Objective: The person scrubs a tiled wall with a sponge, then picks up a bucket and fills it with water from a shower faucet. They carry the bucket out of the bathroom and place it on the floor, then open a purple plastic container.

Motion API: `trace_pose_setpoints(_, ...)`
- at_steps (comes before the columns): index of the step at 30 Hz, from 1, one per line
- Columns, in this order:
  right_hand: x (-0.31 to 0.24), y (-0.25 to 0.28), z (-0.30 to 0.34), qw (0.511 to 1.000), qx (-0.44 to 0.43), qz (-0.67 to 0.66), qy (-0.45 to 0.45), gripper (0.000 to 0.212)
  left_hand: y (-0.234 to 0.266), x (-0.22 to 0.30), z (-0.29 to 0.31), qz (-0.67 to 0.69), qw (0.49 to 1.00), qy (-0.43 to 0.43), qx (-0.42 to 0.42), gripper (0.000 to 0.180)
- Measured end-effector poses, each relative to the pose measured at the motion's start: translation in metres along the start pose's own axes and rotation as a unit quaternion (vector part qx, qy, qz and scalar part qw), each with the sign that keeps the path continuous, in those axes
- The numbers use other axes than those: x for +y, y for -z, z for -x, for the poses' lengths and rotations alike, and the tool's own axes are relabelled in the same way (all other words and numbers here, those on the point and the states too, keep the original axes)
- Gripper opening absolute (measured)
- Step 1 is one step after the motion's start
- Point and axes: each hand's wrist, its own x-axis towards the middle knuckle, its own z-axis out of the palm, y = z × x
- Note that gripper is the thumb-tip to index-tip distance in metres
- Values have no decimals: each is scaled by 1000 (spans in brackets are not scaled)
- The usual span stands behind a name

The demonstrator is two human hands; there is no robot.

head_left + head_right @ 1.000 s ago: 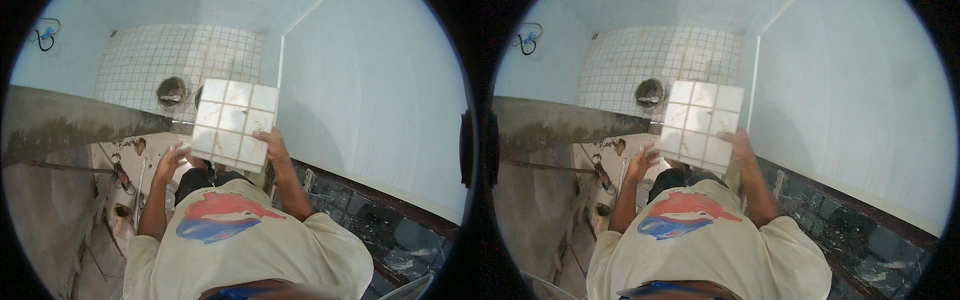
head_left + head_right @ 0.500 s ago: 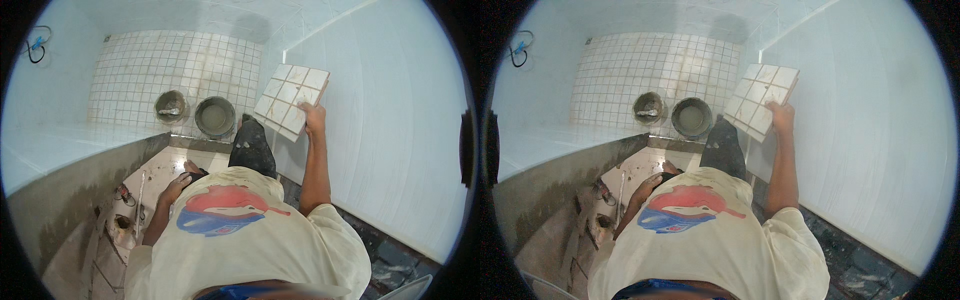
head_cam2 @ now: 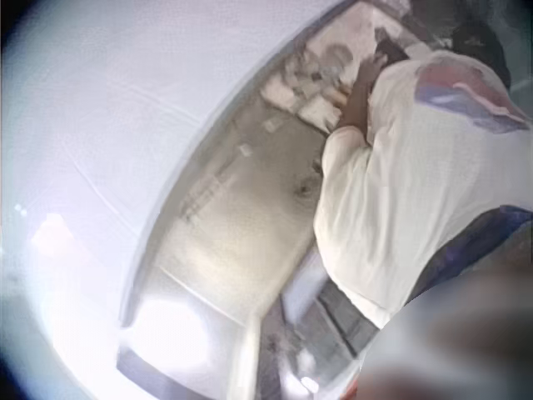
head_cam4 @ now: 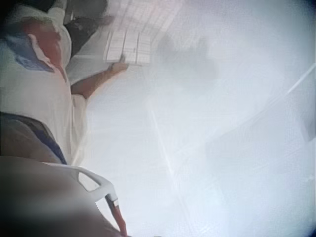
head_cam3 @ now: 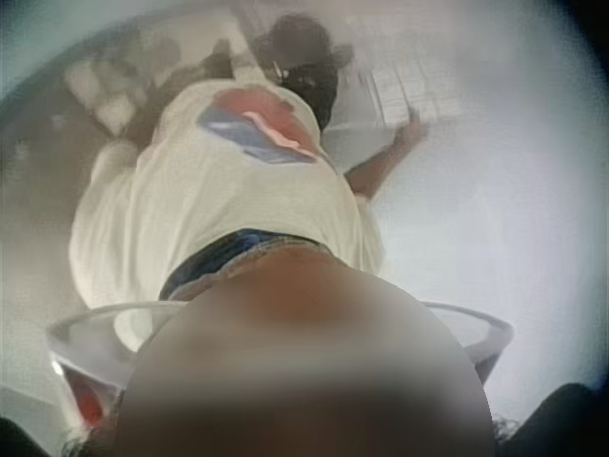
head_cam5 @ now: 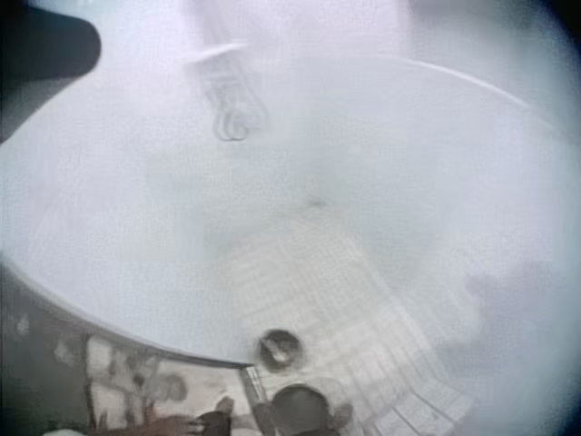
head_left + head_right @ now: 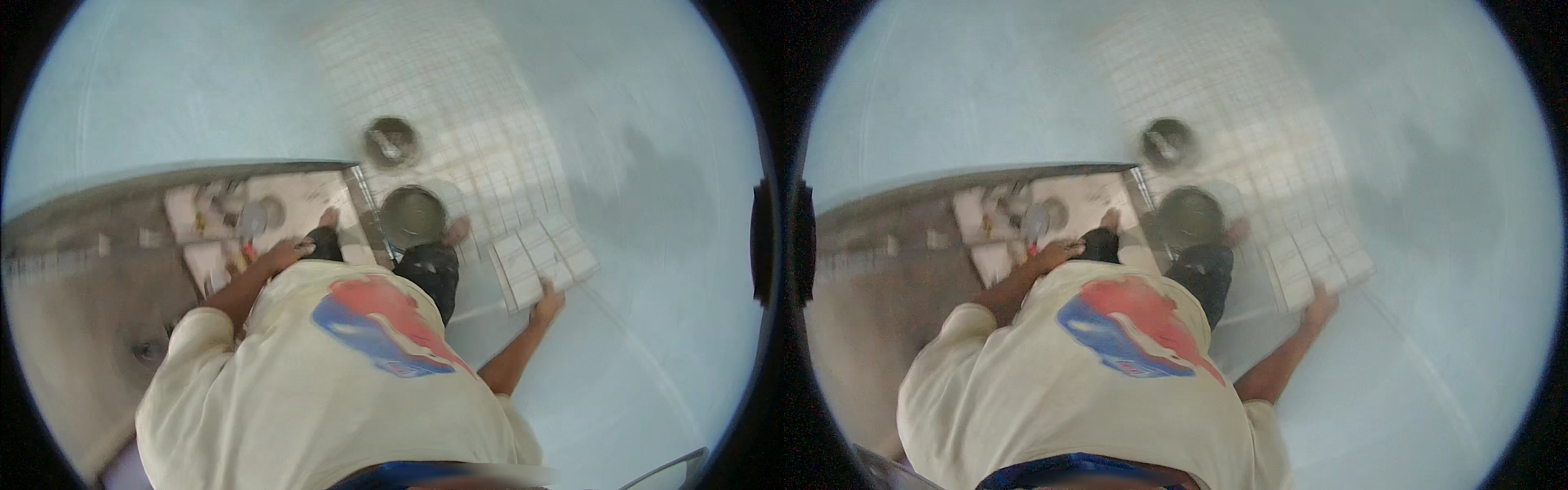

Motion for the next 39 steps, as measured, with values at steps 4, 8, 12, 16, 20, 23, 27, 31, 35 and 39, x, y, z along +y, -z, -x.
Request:
trace_pose_setpoints(4,-90,-71,34,943,-216,231,107,48,24,-36,38,29,987,-43,153,25)
trace_pose_setpoints(8,-149,-110,66,786,-390,407,253,46,-4,-81,43,-268,927,-148,217,29)
trace_pose_setpoints(12,-162,-218,160,693,-510,481,168,43,-54,-196,-20,-37,881,32,471,45)
trace_pose_setpoints(16,-151,-235,112,585,-607,525,114,38,-117,-162,-44,92,875,79,469,56)
trace_pose_setpoints(20,-156,-347,294,446,-617,630,154,35,-58,-173,91,287,893,90,335,58)
trace_pose_setpoints(23,-141,-394,400,403,-655,627,121,35,-131,-244,57,404,803,162,407,61)
trace_pose_setpoints(27,-88,-474,399,288,-715,609,187,33,-144,-265,114,617,668,116,400,64)
trace_pose_setpoints(31,-82,-532,530,163,-709,590,350,26,-131,-254,73,624,541,-131,548,60)
trace_pose_setpoints(35,-61,-569,596,212,-737,508,393,25,-24,-235,131,856,234,-273,371,87)
trace_pose_setpoints(39,-46,-590,658,211,-790,417,397,29,28,-263,213,868,183,-245,392,109)
